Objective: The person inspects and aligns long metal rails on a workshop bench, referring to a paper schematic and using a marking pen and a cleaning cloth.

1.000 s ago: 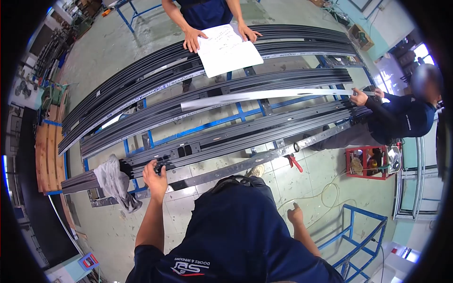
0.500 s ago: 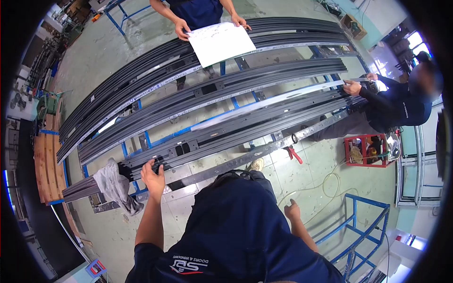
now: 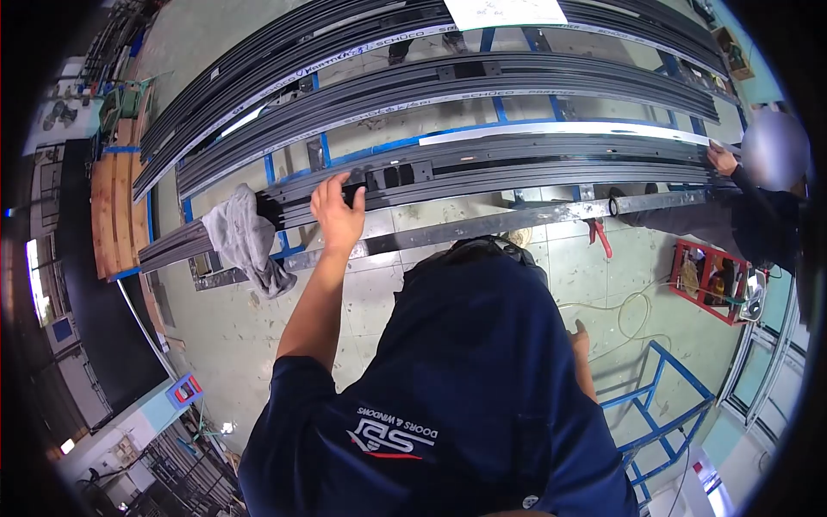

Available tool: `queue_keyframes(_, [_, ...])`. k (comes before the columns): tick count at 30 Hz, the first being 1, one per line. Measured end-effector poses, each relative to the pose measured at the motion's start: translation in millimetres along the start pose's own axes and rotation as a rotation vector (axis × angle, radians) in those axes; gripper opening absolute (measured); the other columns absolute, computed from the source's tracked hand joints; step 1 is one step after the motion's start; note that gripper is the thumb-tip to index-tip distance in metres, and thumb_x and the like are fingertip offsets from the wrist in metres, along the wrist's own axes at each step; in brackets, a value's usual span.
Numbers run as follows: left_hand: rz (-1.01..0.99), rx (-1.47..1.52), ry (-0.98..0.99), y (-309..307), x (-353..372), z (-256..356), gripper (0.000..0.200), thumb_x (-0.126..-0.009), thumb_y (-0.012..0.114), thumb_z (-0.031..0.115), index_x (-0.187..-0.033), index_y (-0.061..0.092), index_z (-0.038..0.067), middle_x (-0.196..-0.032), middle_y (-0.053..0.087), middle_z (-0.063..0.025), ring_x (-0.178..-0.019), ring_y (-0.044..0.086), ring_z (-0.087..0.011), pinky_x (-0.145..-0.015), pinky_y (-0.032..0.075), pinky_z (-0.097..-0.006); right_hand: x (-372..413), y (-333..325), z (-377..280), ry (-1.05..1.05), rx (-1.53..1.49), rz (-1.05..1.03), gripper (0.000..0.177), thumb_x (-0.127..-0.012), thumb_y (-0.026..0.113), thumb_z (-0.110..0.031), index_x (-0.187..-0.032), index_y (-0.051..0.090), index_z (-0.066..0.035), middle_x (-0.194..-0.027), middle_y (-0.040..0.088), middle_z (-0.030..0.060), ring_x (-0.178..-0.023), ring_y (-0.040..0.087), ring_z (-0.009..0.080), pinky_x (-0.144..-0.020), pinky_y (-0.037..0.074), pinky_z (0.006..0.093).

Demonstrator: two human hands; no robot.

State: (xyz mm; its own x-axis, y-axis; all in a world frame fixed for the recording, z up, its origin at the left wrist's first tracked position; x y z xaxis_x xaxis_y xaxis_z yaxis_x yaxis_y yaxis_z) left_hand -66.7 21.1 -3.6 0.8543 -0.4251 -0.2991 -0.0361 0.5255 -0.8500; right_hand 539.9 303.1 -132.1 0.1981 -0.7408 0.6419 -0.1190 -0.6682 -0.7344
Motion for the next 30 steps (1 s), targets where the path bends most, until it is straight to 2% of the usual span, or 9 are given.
queue_keyframes(6, [-0.032, 0.06, 0.077, 21, -16, 29, 0.041, -0.083, 0.079, 0.022, -0.121, 0.065, 0.015, -0.12, 0.062, -0.0078, -0.12, 0.052, -0.0312, -0.106, 0.036, -0.0452, 6, -12, -19, -0.001, -0.029, 0.026, 0.064, -0.082, 0.057, -0.017, -0.142, 0.051, 0.006, -0.133, 0.06, 0.0313, -0.125, 0.059, 0.0416, -0.107, 0.047, 0.0428])
queue_keyframes(15, [-0.041, 0.072, 0.084, 48, -30, 34, 0.027, -0.084, 0.078, 0.024, -0.11, 0.072, 0.019, -0.108, 0.065, -0.0027, -0.109, 0.056, -0.0279, -0.097, 0.041, -0.0428, 21, -14, -18, -0.026, 0.006, 0.083, 0.064, -0.083, 0.058, -0.018, -0.141, 0.05, 0.007, -0.128, 0.063, 0.0324, -0.118, 0.063, 0.0422, -0.101, 0.05, 0.0439])
queue_keyframes(21, [-0.035, 0.109, 0.051, 47, -34, 40, 0.021, -0.083, 0.078, 0.023, -0.103, 0.075, 0.021, -0.106, 0.065, -0.0014, -0.107, 0.058, -0.0267, -0.095, 0.043, -0.0422, 29, -3, -4, 0.044, 0.014, 0.044, 0.063, -0.084, 0.058, -0.018, -0.143, 0.05, 0.004, -0.128, 0.063, 0.0305, -0.119, 0.063, 0.0414, -0.103, 0.049, 0.0439])
queue_keyframes(30, [-0.007, 0.137, 0.164, 47, -37, 42, 0.018, -0.083, 0.077, 0.022, -0.1, 0.076, 0.021, -0.102, 0.066, -0.0005, -0.104, 0.059, -0.0259, -0.094, 0.043, -0.0412, 30, -6, -16, 0.052, -0.012, 0.009, 0.063, -0.085, 0.059, -0.018, -0.143, 0.05, 0.003, -0.134, 0.06, 0.0305, -0.125, 0.059, 0.0409, -0.106, 0.047, 0.0433])
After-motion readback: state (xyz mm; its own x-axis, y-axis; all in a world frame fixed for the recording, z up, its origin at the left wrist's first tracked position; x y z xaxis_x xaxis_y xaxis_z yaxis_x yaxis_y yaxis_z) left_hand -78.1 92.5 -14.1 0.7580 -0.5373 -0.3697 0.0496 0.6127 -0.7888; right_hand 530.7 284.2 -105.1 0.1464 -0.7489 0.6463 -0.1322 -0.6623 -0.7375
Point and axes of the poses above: each hand's wrist, its own x-axis away from the middle knuckle, its own y-axis out of the palm, z = x × y, the point moved 3 cm from there along -x, towards the middle knuckle
